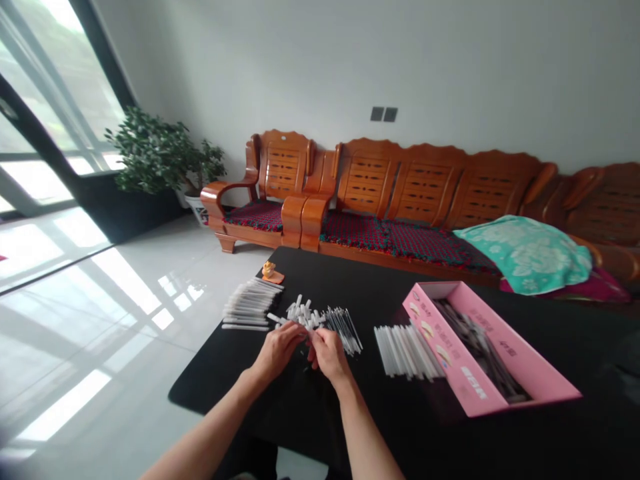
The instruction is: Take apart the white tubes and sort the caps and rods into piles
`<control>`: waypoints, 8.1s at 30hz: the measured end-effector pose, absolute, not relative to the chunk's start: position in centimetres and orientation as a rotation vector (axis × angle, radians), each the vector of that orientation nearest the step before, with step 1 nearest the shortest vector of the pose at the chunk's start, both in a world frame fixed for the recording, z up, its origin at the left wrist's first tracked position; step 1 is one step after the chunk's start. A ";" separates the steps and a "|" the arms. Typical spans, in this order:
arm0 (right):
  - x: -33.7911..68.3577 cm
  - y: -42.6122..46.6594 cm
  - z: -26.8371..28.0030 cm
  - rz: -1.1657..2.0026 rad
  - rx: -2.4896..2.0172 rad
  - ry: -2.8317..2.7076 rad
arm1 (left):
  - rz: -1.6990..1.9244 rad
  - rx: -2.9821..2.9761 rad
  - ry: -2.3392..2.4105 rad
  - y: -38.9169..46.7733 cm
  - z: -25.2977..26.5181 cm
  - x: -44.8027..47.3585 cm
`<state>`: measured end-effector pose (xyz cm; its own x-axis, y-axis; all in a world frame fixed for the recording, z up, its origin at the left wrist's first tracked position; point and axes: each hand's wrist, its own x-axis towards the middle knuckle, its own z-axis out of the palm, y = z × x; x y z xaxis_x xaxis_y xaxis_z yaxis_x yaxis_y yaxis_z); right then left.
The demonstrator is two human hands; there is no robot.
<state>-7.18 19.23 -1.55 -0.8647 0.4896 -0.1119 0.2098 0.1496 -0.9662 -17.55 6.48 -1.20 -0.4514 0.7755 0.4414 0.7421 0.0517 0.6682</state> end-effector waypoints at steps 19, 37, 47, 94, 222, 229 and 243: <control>-6.2 20.5 -2.8 1.989 -0.792 -1.951 | 2.050 0.279 1.298 11.1 -4.4 -18.0; -5.9 21.0 -2.7 2.003 -0.719 -1.921 | 2.063 0.323 1.314 10.9 -4.0 -18.1; -6.0 20.6 -2.5 2.028 -0.713 -1.877 | 2.090 0.297 1.324 10.5 -3.9 -18.1; -5.4 21.8 -3.3 1.891 -0.804 -1.942 | 2.202 0.146 1.320 10.8 -4.7 -19.4; 5.1 34.0 -3.8 -0.281 -1.477 -2.355 | 1.722 0.703 2.256 8.8 -7.3 -19.6; 3.5 32.2 -4.6 -0.269 -1.246 -2.310 | 1.804 0.667 2.216 8.9 -7.7 -19.5; 1.3 22.9 -5.0 0.264 -0.906 -2.282 | 1.845 0.831 2.402 8.4 -6.5 -21.0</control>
<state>1.30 22.89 -4.95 -0.5423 0.6710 0.5057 0.5381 0.7396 -0.4044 -20.98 8.42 -6.46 -0.8599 0.4050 0.3107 0.4045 0.1696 0.8987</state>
